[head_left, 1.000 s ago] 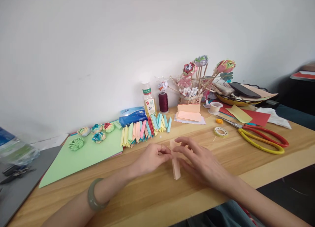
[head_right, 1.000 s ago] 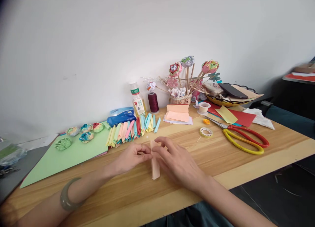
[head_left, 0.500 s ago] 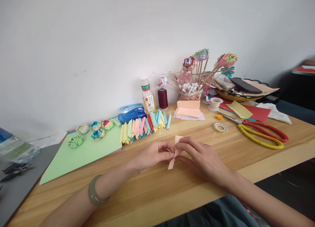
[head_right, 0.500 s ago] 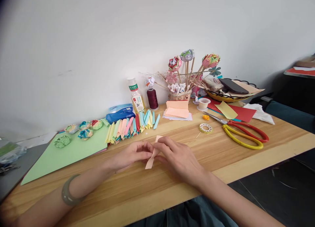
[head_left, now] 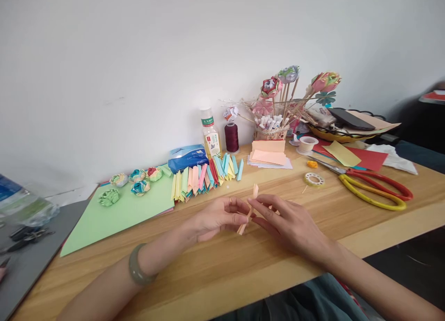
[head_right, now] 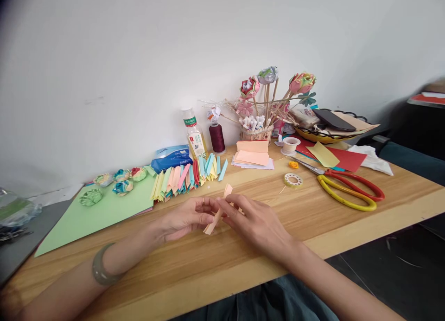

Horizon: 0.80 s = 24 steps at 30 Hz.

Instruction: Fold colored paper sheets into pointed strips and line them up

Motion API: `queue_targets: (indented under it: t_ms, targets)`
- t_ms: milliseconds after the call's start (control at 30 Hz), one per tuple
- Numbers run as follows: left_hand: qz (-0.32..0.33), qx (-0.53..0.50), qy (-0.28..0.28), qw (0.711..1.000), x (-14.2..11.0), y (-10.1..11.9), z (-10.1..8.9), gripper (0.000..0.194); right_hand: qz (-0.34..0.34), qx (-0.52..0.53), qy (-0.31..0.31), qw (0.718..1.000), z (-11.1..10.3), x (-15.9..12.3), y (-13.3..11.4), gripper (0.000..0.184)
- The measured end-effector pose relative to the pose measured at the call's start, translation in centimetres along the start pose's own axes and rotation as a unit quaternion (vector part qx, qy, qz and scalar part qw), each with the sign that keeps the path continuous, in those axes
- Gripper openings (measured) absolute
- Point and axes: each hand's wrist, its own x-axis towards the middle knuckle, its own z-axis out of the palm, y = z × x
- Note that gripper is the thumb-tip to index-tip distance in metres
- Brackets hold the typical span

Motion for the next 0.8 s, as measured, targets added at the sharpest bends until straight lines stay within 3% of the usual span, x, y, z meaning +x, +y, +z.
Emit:
queue_targets:
  t_ms: [333,467,600,667,733,800]
  targets:
    - [-0.017,-0.083,0.002,0.996,0.3,-0.2,-0.3,0.046,-0.011,-0.045,-0.005,0.999,-0.9,-0.5,0.4,0.031]
    - [-0.014,-0.088,0.029,0.996,0.3,-0.2,0.0,0.04,-0.045,-0.067,0.0,0.997,-1.6,-0.3,0.3,0.019]
    - [-0.017,-0.063,0.058,0.996,0.4,-0.6,0.2,0.034,-0.097,-0.061,-0.043,0.992,-1.8,0.3,-0.1,0.027]
    - [-0.011,-0.009,0.061,0.998,0.5,-0.9,0.2,0.026,-0.116,-0.042,-0.074,0.99,-1.5,0.4,-0.1,0.029]
    - [0.018,0.116,0.085,0.989,0.5,-1.3,0.3,0.024,-0.106,-0.017,-0.111,0.988,-0.9,0.2,-0.1,0.03]
    - [0.098,0.307,0.128,0.938,0.4,-1.8,0.3,0.027,-0.065,0.013,-0.151,0.986,-0.4,-0.1,0.0,0.029]
